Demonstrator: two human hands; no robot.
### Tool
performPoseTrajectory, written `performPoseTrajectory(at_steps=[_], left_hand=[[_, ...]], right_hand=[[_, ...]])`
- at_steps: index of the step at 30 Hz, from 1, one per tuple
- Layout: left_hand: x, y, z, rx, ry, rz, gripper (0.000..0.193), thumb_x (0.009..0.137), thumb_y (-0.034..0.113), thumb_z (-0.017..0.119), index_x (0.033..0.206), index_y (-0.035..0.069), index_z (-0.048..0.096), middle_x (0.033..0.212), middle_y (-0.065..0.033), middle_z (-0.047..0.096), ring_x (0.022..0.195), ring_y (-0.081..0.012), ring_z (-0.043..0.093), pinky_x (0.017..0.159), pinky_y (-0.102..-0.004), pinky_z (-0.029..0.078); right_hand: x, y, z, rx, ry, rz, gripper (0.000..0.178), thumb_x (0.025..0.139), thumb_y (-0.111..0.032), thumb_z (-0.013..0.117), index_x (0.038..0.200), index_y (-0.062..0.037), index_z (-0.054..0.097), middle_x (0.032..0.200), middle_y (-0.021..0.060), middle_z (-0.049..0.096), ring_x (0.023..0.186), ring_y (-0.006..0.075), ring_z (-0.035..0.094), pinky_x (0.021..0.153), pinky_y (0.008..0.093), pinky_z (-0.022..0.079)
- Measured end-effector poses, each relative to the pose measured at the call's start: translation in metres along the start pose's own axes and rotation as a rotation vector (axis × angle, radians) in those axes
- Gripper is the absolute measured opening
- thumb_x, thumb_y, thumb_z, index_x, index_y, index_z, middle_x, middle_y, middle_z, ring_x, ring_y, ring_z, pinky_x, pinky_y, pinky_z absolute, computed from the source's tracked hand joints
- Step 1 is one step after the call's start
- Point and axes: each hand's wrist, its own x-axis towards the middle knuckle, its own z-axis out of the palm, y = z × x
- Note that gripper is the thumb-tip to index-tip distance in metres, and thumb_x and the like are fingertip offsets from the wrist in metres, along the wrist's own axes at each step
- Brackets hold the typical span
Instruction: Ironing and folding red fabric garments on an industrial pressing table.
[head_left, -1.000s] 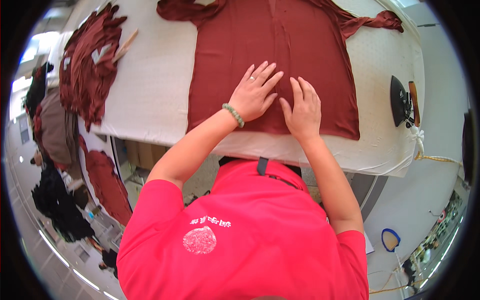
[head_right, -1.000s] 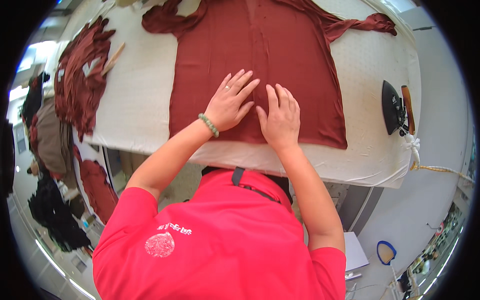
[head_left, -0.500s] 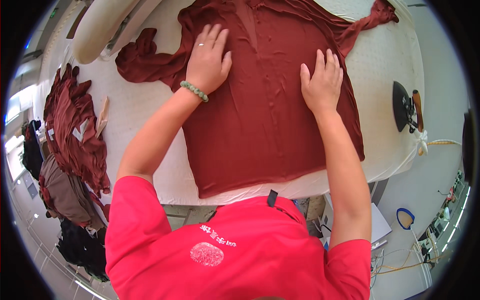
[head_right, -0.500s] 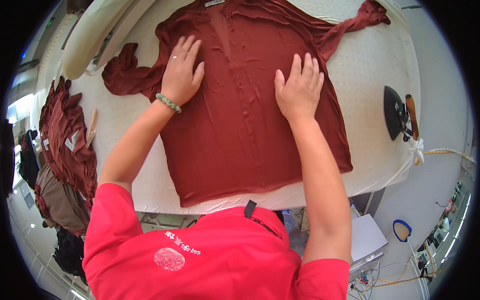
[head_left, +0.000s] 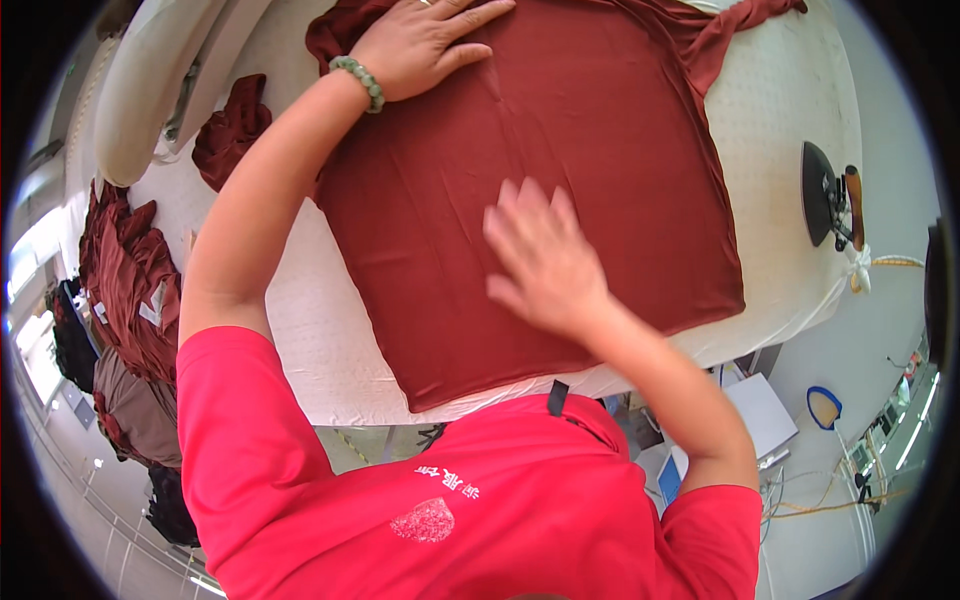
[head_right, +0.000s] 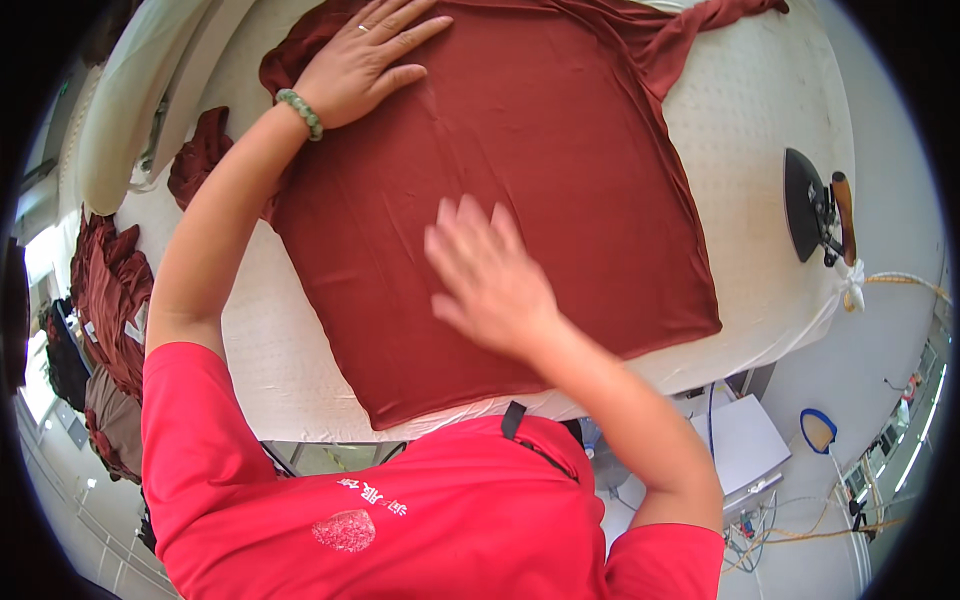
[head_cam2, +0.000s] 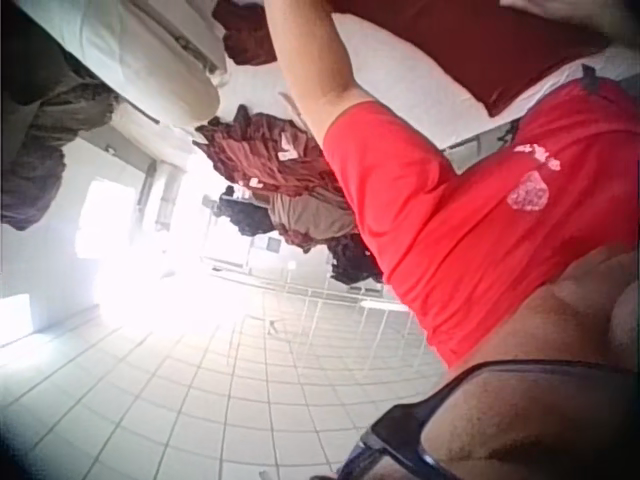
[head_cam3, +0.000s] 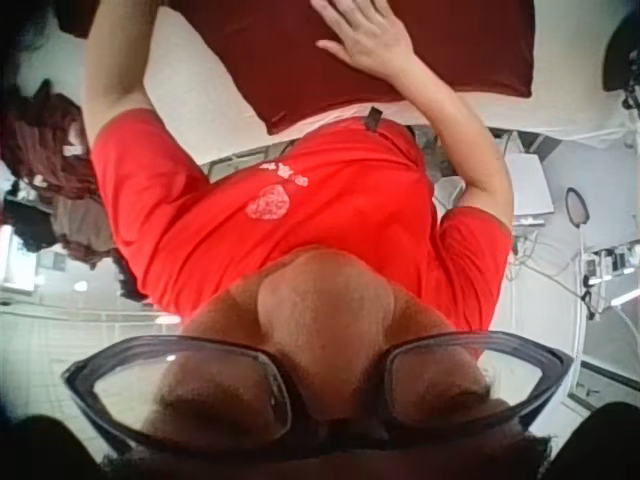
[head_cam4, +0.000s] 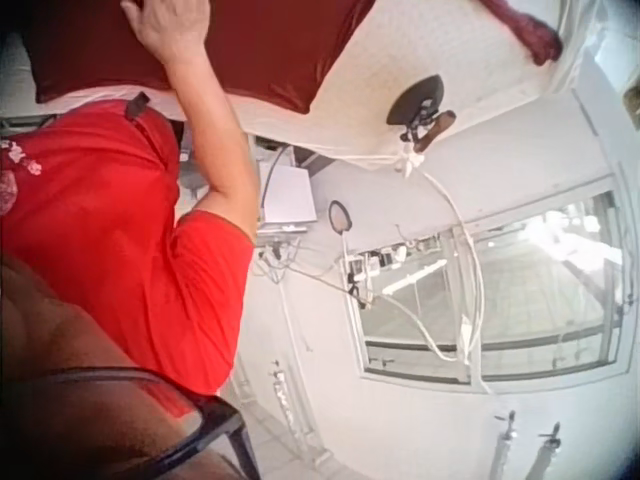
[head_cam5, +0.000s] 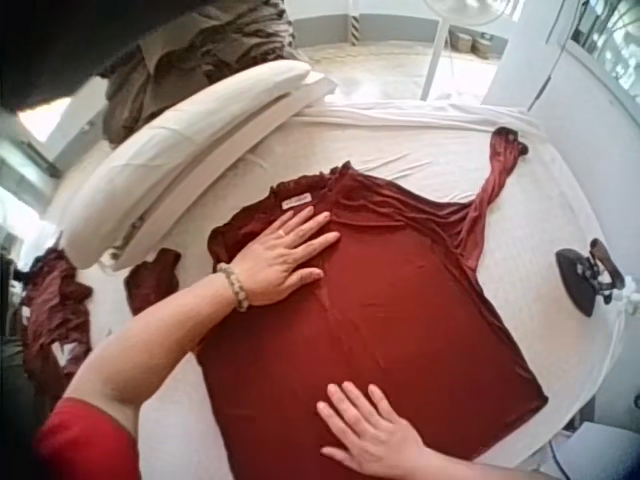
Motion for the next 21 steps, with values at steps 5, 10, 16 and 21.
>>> performPoseTrajectory(at_steps=[5, 10, 16, 21], left_hand=[[0.013, 0.022, -0.019, -0.006, -0.466, -0.330, 0.059, 0.100, 0.039, 0.057, 0.149, 0.007, 0.047, 0.161, -0.0147, 0.035, 0.153, -0.0332, 0.022, 0.126, -0.0451, 0.017], [0.019, 0.091, 0.002, -0.136, -0.293, -0.223, 0.055, 0.098, 0.032, 0.062, 0.147, 0.011, 0.051, 0.155, -0.0137, 0.044, 0.148, -0.0343, 0.035, 0.122, -0.0472, 0.027], [0.017, 0.157, 0.019, 0.013, -0.124, -0.397, 0.054, 0.098, 0.028, 0.063, 0.148, 0.012, 0.050, 0.154, -0.0128, 0.046, 0.145, -0.0335, 0.039, 0.120, -0.0483, 0.030], [0.012, 0.183, 0.024, 0.135, -0.207, -0.422, 0.055, 0.099, 0.032, 0.060, 0.148, 0.010, 0.049, 0.155, -0.0129, 0.046, 0.145, -0.0333, 0.040, 0.120, -0.0487, 0.029]], right_hand=[[-0.126, -0.039, 0.021, 0.139, -0.047, -0.180, 0.062, 0.087, -0.031, 0.073, 0.141, -0.0067, 0.054, 0.150, 0.0180, 0.049, 0.139, 0.0352, 0.047, 0.117, 0.0539, 0.034], [-0.069, -0.029, -0.017, 0.198, 0.289, -0.075, 0.054, 0.086, -0.019, 0.073, 0.136, -0.0062, 0.058, 0.146, 0.0167, 0.052, 0.133, 0.0349, 0.052, 0.113, 0.0529, 0.041], [-0.035, 0.034, -0.022, -0.093, 0.631, 0.350, 0.054, 0.087, -0.017, 0.068, 0.139, -0.0083, 0.056, 0.142, 0.0149, 0.054, 0.133, 0.0361, 0.049, 0.115, 0.0502, 0.036], [-0.041, 0.055, -0.022, -0.382, 0.468, 0.454, 0.053, 0.090, -0.018, 0.066, 0.141, -0.0082, 0.055, 0.145, 0.0143, 0.052, 0.137, 0.0361, 0.046, 0.117, 0.0500, 0.034]])
